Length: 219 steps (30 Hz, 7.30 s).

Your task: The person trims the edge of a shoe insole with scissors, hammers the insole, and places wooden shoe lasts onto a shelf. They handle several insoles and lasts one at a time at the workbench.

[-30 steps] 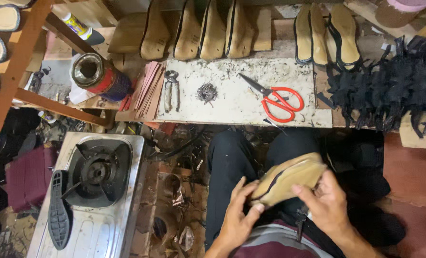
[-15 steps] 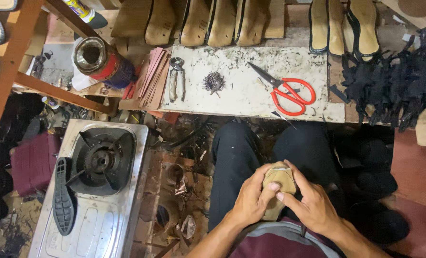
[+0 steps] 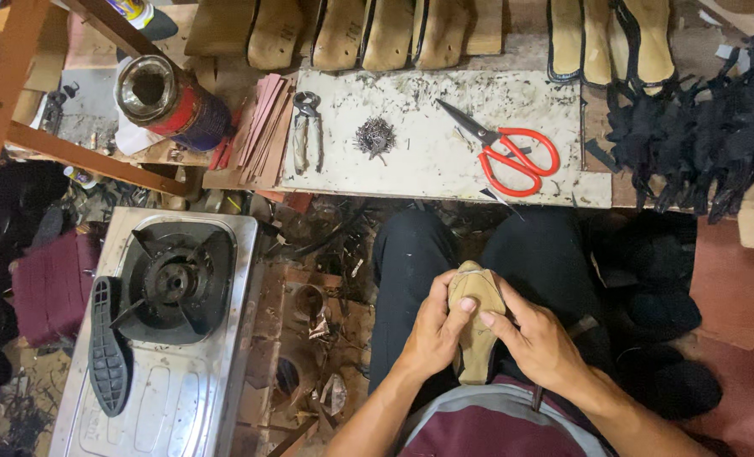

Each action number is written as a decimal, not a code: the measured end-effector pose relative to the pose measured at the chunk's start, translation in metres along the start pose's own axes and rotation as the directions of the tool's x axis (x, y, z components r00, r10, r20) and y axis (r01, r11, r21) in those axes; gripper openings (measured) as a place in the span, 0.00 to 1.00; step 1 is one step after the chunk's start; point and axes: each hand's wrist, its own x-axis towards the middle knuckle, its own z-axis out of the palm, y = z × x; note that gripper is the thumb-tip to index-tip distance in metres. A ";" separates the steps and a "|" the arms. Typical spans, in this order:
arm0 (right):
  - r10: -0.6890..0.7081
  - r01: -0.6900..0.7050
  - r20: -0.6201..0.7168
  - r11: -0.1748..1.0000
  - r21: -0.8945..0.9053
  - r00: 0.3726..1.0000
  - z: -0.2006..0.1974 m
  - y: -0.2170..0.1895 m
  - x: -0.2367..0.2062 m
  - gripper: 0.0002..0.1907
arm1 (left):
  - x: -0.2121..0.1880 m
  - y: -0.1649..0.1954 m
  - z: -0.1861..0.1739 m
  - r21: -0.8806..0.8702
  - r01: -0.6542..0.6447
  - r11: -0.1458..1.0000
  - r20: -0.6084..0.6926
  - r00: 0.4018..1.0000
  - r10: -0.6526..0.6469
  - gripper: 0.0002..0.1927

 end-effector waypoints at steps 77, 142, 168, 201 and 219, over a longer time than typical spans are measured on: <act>-0.159 0.177 -0.087 0.949 0.260 0.983 -0.014 -0.067 0.246 0.11 | 0.043 -0.026 -0.031 -0.028 0.195 0.980 -0.097 0.976 -0.197 0.27; -0.133 0.069 -0.273 0.970 -0.234 0.953 -0.052 0.064 -0.110 0.29 | 0.080 -0.070 0.041 0.113 0.006 0.994 0.135 0.991 -0.021 0.05; 0.237 -0.252 -0.247 0.967 -0.031 0.939 -0.034 0.055 -0.044 0.15 | 0.081 -0.049 0.026 0.179 0.135 0.975 0.179 0.970 -0.167 0.24; -0.479 0.290 -0.223 0.775 -0.561 0.849 -0.092 -0.002 0.018 0.16 | 0.020 -0.017 -0.031 -0.582 0.215 0.784 0.291 0.956 -0.046 0.39; -0.095 0.053 -0.080 0.905 -0.421 0.992 -0.117 0.020 0.196 0.34 | -0.012 -0.003 -0.060 -0.210 -0.036 0.977 -0.311 0.950 -0.032 0.17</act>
